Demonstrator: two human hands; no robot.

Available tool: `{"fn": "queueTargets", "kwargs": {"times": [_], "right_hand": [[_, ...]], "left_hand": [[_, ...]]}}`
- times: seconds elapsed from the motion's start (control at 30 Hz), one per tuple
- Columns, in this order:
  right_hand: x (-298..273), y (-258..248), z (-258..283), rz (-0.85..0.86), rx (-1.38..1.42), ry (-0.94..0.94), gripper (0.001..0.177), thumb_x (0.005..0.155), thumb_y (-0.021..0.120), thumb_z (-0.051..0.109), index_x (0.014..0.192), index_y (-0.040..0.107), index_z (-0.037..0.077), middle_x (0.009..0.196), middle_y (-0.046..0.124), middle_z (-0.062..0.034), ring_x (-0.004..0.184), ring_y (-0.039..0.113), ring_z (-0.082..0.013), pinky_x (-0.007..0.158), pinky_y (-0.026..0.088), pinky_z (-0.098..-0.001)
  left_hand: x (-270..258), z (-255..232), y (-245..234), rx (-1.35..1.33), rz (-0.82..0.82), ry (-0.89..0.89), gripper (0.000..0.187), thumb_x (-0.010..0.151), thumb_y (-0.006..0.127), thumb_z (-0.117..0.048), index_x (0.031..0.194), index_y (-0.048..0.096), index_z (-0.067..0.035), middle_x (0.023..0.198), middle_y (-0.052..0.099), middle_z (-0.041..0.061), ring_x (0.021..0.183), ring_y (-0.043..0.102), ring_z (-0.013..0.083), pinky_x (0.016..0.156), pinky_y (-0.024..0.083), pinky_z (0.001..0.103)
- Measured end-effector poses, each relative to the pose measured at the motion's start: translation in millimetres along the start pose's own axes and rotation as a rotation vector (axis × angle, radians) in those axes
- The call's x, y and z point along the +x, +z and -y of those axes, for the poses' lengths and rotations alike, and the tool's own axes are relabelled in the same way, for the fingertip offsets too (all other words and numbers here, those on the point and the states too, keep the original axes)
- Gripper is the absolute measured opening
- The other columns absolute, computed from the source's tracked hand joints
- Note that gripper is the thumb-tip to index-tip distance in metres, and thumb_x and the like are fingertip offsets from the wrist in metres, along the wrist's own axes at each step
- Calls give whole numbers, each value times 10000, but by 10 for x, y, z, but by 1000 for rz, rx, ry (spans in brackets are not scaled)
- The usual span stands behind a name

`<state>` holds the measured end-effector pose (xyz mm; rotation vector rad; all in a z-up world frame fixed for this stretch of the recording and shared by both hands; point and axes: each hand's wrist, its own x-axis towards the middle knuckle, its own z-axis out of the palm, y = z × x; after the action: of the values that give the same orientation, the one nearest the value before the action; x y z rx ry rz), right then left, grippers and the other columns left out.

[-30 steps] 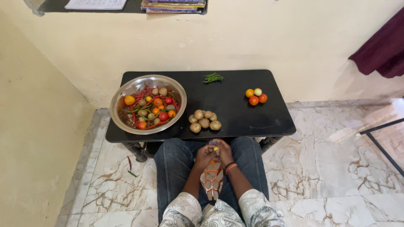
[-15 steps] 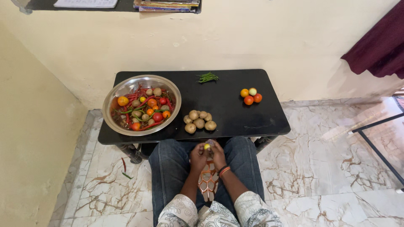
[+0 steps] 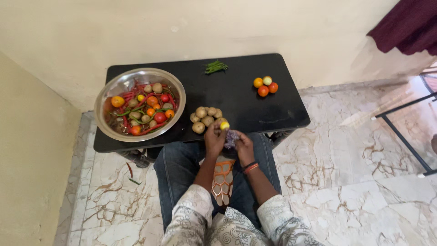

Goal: The person sits on the floor and peels small yellow vegetables using a cloth, placing the peeled items on a black table next to a bowl of mixed vegetables and a pile of potatoes.

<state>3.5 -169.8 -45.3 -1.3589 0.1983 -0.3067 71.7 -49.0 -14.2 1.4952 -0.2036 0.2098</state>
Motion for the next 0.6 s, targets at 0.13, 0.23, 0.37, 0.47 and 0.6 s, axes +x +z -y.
{"fn": "queueTargets", "kwargs": {"times": [0.13,0.23,0.37,0.47,0.6], "right_hand": [[321,-333,478,30,420,244,289,970,470,160,1154,660,44,933,700,-38,752,650,-123,644,535,-270],[547,-547,806,100,514,299,283,999,478,297,1076,639,77,824,696,-26,657,675,-134,561,561,-284],[768,-957,906,172,294,311,267,1011,638,285,1157,667,63,822,671,19,592,592,-65,464,461,-227],[1010,-1246,821,15,-266,196,325,997,740,308,1172,721,35,778,578,7,600,465,-90,503,351,-259],[1600,-1532,611,-187,-866,-70,457,853,821,364,1154,716,36,971,749,-123,857,716,-262,754,570,-386]], "left_hand": [[235,-248,335,-176,344,-173,408,897,762,-53,1281,628,-21,1096,687,119,829,645,152,682,542,345],[361,-361,554,21,553,127,434,925,763,-88,1345,656,-72,1350,605,156,1081,624,236,938,469,437],[579,-345,785,287,663,302,439,949,764,-178,1379,677,-152,1530,497,150,1381,442,358,1119,366,474],[626,-383,875,293,531,290,483,956,705,-190,1419,606,-94,1499,495,176,1299,512,328,1095,420,454],[331,-468,486,79,476,114,378,997,670,-182,1351,617,-60,1402,605,129,1235,605,243,1001,511,393]]}}
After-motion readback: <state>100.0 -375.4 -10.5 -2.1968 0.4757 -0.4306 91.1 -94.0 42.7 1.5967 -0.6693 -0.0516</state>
